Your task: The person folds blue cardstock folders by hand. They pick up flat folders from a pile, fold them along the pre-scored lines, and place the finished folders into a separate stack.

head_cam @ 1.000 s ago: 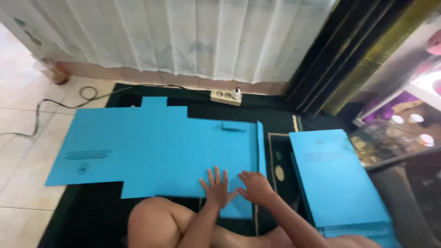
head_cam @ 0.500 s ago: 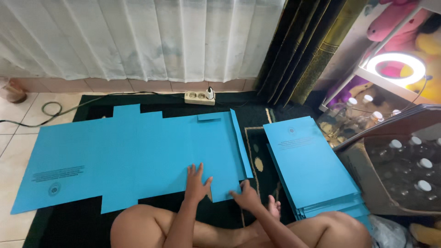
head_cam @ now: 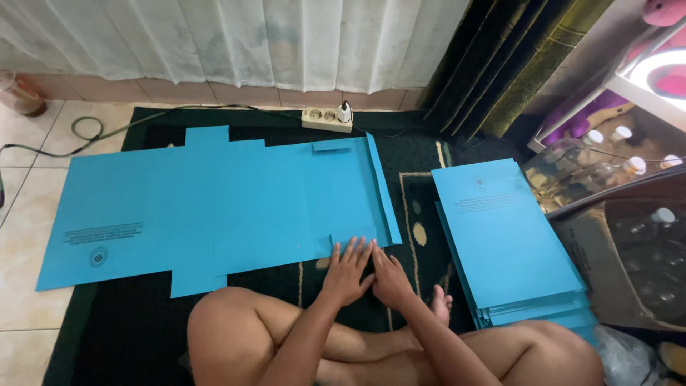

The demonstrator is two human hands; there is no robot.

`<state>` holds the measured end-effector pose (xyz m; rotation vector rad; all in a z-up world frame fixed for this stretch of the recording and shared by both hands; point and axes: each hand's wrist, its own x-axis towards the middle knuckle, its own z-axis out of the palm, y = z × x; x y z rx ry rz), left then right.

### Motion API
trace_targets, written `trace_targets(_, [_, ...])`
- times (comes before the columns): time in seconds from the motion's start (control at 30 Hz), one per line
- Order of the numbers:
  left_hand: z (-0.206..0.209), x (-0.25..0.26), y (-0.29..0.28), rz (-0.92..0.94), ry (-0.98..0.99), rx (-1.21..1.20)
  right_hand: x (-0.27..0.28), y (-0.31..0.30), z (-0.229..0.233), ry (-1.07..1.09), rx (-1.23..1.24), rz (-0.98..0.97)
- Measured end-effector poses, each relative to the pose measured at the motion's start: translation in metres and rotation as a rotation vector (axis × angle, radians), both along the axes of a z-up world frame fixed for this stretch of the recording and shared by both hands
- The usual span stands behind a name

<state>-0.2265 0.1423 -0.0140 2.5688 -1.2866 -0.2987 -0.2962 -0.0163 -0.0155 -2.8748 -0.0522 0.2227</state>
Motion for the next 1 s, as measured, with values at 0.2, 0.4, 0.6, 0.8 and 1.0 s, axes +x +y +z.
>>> trace_targets(0.2, [-0.051,0.021,0.008,0.411,0.082,-0.003,0.008,-0.014,-0.06,-0.07,-0.189,-0.034])
trace_targets(0.4, [-0.022,0.028,0.013,0.395,0.236,0.225,0.031,0.01,-0.009,-0.164,0.059,0.001])
trace_targets(0.6, [-0.001,0.031,0.012,0.389,0.348,0.316,0.037,0.029,-0.038,-0.221,-0.059,0.071])
trace_targets(0.8, [0.026,0.027,0.019,0.478,0.337,0.302,0.033,0.043,-0.04,-0.09,0.041,-0.223])
trace_targets(1.0, [-0.012,0.022,0.023,0.936,0.368,0.152,0.033,0.047,-0.031,-0.077,-0.065,-0.233])
